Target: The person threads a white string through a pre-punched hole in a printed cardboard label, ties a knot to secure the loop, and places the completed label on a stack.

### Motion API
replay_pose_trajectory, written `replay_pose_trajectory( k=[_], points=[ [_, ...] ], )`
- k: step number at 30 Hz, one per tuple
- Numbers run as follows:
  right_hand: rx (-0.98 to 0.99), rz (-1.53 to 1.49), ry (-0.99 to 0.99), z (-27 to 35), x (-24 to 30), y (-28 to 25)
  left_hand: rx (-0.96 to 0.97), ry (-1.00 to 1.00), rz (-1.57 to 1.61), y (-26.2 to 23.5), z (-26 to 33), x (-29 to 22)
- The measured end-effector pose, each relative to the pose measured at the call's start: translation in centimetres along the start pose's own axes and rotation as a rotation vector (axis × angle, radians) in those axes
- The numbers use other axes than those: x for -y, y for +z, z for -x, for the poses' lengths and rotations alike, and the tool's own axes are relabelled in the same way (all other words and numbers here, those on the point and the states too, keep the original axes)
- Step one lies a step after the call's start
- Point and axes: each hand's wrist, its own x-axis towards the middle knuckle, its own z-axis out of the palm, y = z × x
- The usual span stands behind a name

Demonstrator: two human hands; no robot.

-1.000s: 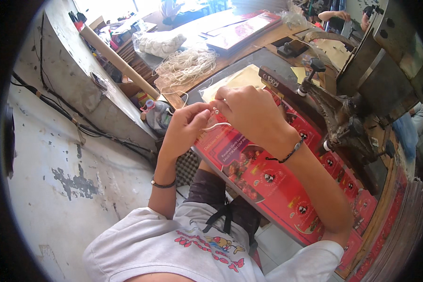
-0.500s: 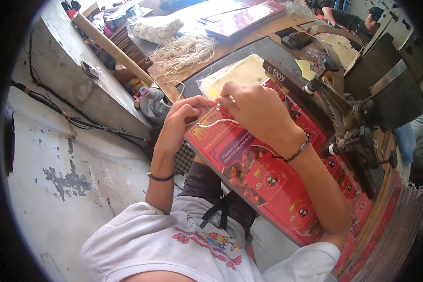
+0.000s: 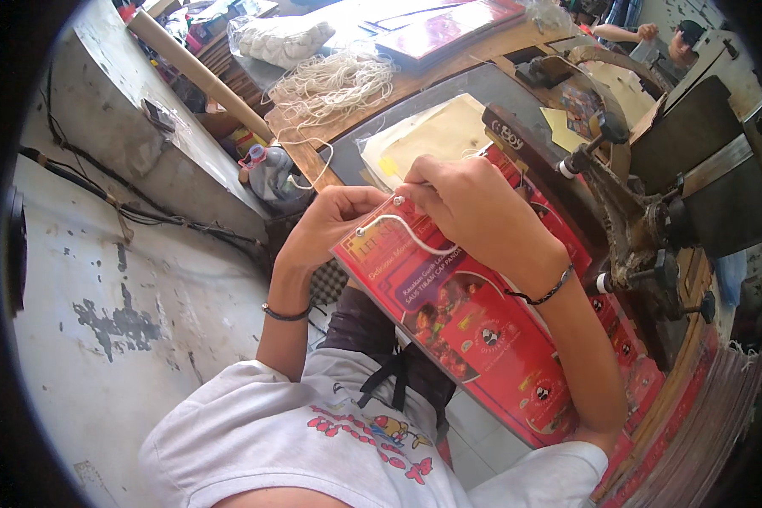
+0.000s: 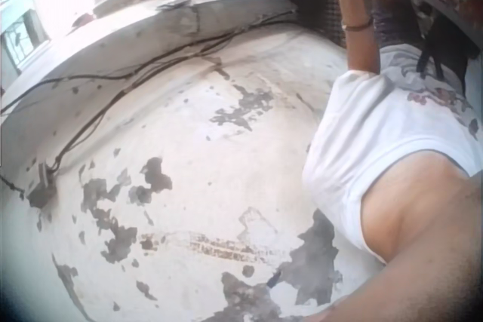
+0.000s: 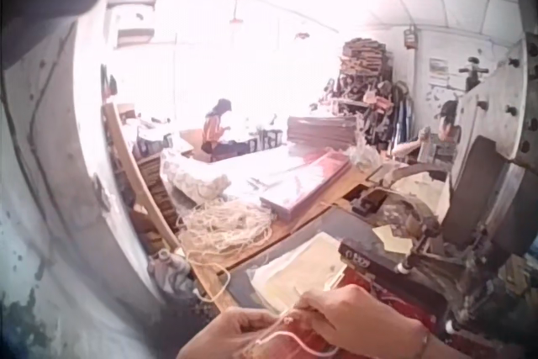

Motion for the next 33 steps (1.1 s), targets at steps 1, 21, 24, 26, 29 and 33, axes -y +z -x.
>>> replay_pose_trajectory(
  k=[1, 21, 24, 26, 29, 33],
  points=[
    [-0.010, 0.018, -0.016, 0.0, 0.1, 0.1, -0.004, -0.002, -0.011, 0.0, 0.0, 0.1],
    [0.131, 0.251, -0.081, 0.6, 1.2, 0.3, -0.036, 0.025, -0.100, 0.3, 0.3, 0.0],
    [0.177, 0.288, -0.159, 1.8, 2.9, -0.2, -0.049, 0.081, -0.208, 0.2, 0.3, -0.5],
    [0.210, 0.426, -0.112, 2.9, 3.4, -0.2, -0.054, 0.007, -0.008, -0.2, 0.2, -0.9],
    [0.202, 0.461, -0.095, 3.3, 3.5, 0.3, -0.007, 0.103, -0.230, -0.4, 0.3, -1.5],
    [0.314, 0.387, 0.014, 2.1, 3.6, -0.2, -0.062, -0.070, -0.437, 1.8, 0.7, -3.2]
  ],
)
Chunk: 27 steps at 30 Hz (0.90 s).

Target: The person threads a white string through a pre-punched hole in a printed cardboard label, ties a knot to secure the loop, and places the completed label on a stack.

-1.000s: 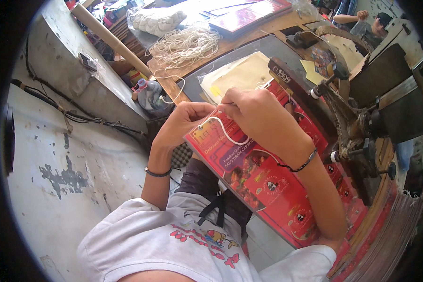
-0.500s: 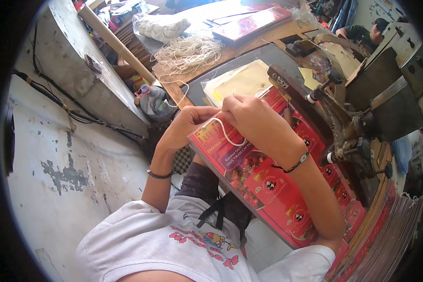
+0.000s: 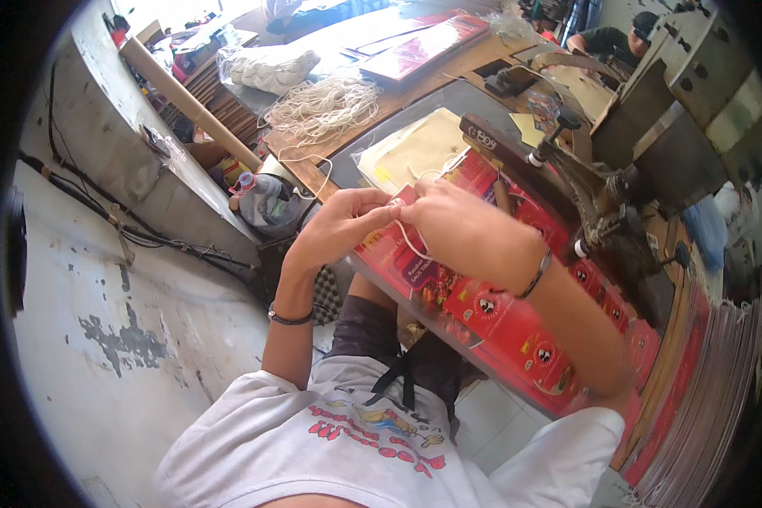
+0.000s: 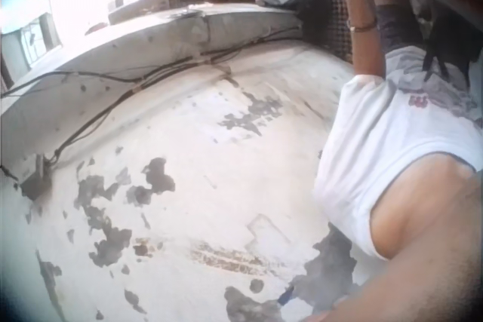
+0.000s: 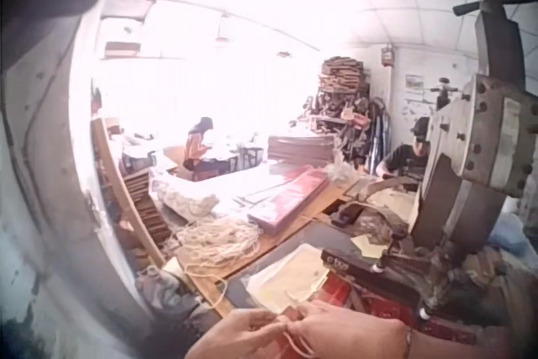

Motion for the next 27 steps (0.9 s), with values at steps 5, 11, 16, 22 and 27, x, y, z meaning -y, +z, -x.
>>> replay_pose_trajectory(
  k=[5, 11, 16, 22, 27],
  points=[
    [-0.173, -0.136, 0.000, 0.0, -1.3, 1.4, 0.009, 0.059, 0.057, 0.3, -0.2, 0.6],
    [-0.479, -0.195, 0.092, 0.9, 0.4, 4.8, -0.006, 0.011, 0.023, 0.5, 0.5, 0.0],
    [-0.383, -0.049, 0.176, 2.3, 2.1, 5.5, 0.050, 0.091, 0.187, 0.5, 0.4, 0.7],
    [-0.283, 0.072, 0.233, 2.8, 3.2, 6.0, 0.128, 0.153, 0.205, 0.1, -0.3, 2.4],
    [-0.179, -0.155, 0.273, 2.6, 2.9, 3.9, 0.054, 0.126, 0.283, 0.3, -0.3, 3.2]
  ],
)
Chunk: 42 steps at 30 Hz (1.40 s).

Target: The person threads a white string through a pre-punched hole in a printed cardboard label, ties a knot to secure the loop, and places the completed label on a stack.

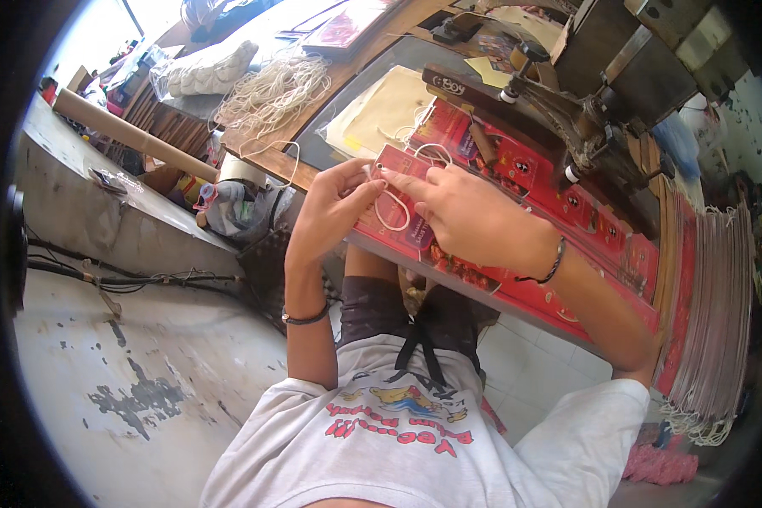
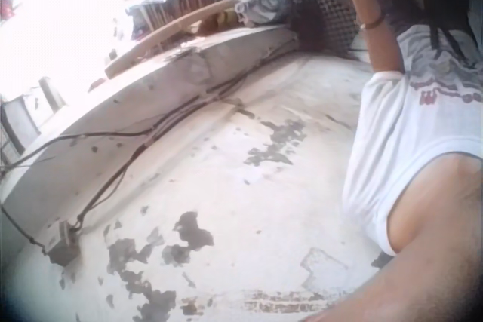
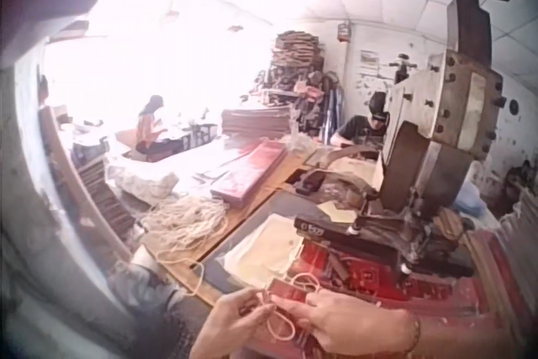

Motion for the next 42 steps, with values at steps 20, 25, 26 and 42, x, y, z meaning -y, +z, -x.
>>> replay_pose_trajectory(
  k=[20, 25, 26, 42],
  points=[
    [-0.374, 0.031, 0.271, -2.0, -8.5, 0.0, 0.075, -0.248, -0.165, -1.0, -1.6, -2.4],
    [-0.491, -0.379, 0.078, -1.6, -5.4, -1.3, 0.094, -0.204, -0.160, -1.1, -1.5, -1.6],
    [-0.472, -0.532, 0.057, -1.3, -5.0, -1.1, 0.096, -0.212, -0.157, -1.1, -1.6, -1.6],
    [-0.368, -1.031, 0.166, -4.4, -2.7, 2.7, 0.043, -0.152, -0.311, -0.3, -1.6, -2.1]
  ],
)
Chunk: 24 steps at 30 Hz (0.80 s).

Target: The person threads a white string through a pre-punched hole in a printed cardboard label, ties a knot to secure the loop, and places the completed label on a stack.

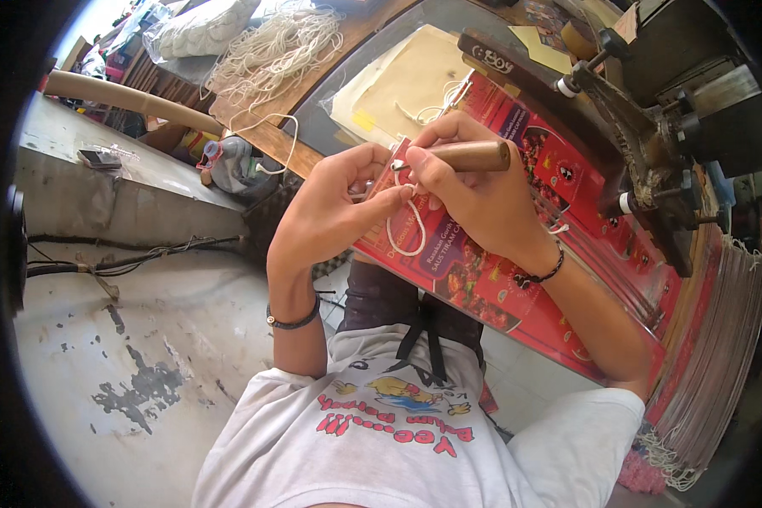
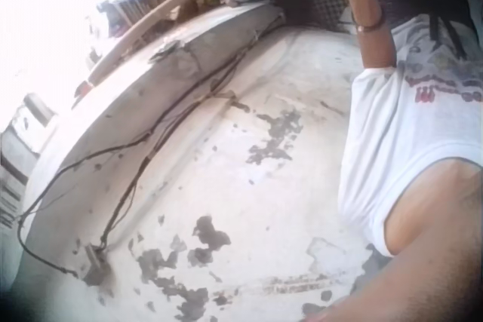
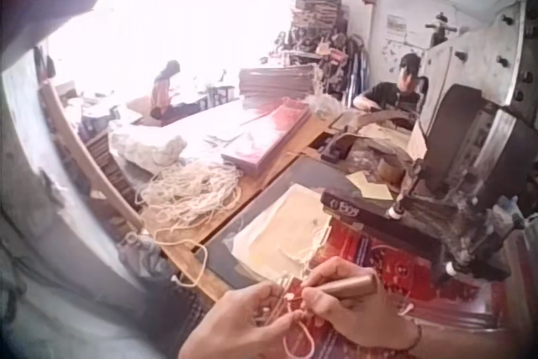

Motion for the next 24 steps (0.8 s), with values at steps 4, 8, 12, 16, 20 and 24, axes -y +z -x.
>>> replay_pose_trajectory(
  k=[4, 8, 12, 16, 20, 24],
  points=[
    [0.007, -0.064, 0.029, -0.1, 0.0, 0.0, 0.008, -0.022, 0.068, 0.0, 0.1, 0.2],
    [-0.011, -0.015, 0.022, -0.2, 0.1, 0.1, 0.008, -0.033, 0.086, 0.1, 0.0, 0.5],
    [-0.018, 0.048, -0.027, -0.1, -0.4, 0.0, -0.001, -0.043, 0.099, 0.2, 0.1, 0.0],
    [-0.001, 0.058, -0.098, -0.2, -0.7, -0.1, -0.045, -0.048, 0.087, 0.5, 0.0, 0.3],
    [0.001, -0.015, -0.053, -0.3, -0.6, 0.0, -0.092, -0.014, 0.182, 0.8, 0.0, 0.5],
    [0.014, -0.034, -0.033, -0.4, -0.7, -0.1, -0.106, 0.069, 0.192, 0.8, -0.1, 1.1]
  ],
)
